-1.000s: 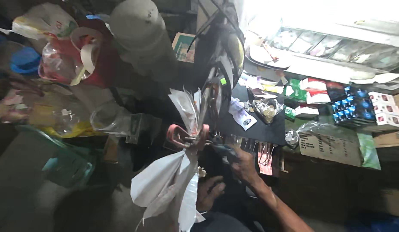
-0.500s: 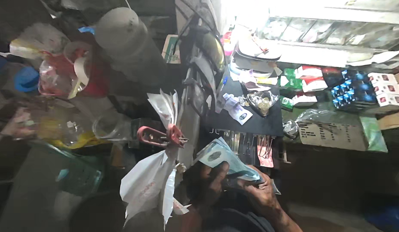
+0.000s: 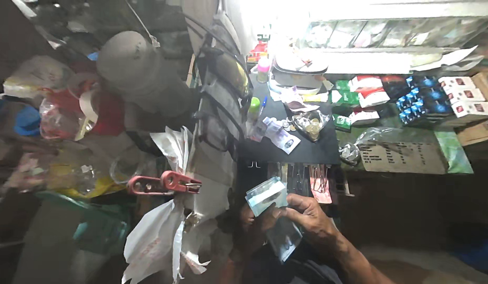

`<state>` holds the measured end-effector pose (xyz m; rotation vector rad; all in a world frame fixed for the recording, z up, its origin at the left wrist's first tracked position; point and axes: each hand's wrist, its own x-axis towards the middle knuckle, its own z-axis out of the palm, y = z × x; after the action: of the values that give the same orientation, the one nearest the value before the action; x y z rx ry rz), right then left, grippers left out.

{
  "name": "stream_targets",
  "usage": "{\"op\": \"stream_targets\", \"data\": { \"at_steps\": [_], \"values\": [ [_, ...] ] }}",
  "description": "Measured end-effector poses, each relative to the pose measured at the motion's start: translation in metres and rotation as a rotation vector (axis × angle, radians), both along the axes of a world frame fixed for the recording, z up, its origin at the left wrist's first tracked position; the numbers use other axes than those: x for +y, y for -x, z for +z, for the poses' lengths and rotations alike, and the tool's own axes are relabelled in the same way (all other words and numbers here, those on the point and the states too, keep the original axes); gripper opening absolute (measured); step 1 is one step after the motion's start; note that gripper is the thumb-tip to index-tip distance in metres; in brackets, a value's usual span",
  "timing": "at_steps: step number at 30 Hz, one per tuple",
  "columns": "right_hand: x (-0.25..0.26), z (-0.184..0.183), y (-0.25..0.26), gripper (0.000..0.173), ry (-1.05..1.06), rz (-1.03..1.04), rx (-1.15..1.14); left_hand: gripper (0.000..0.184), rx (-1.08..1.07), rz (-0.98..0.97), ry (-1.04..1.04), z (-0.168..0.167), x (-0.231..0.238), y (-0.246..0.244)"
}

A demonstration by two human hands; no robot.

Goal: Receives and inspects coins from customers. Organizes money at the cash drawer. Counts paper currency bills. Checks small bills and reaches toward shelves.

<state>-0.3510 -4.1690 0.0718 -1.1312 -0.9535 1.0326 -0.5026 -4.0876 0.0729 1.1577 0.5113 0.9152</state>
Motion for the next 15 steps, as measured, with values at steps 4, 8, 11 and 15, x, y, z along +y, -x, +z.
{"op": "stream_targets", "data": {
  "at_steps": [4,8,11,15],
  "values": [
    [-0.003,-0.007,0.014,0.009,0.017,-0.102,0.078,0.019,0.062,-0.063,0.100,0.009,-0.007,0.004],
    [-0.006,-0.001,0.020,0.012,0.054,-0.153,0.118,0.017,0.098,-0.072,0.046,0.007,-0.011,0.008],
    [-0.008,0.006,0.018,0.012,0.117,-0.146,-0.008,0.020,0.142,-0.008,0.121,0.014,-0.009,0.002],
    [-0.007,0.009,0.001,0.019,0.163,-0.304,-0.365,0.020,0.276,0.133,0.088,0.012,-0.004,0.000]
  ]
}}
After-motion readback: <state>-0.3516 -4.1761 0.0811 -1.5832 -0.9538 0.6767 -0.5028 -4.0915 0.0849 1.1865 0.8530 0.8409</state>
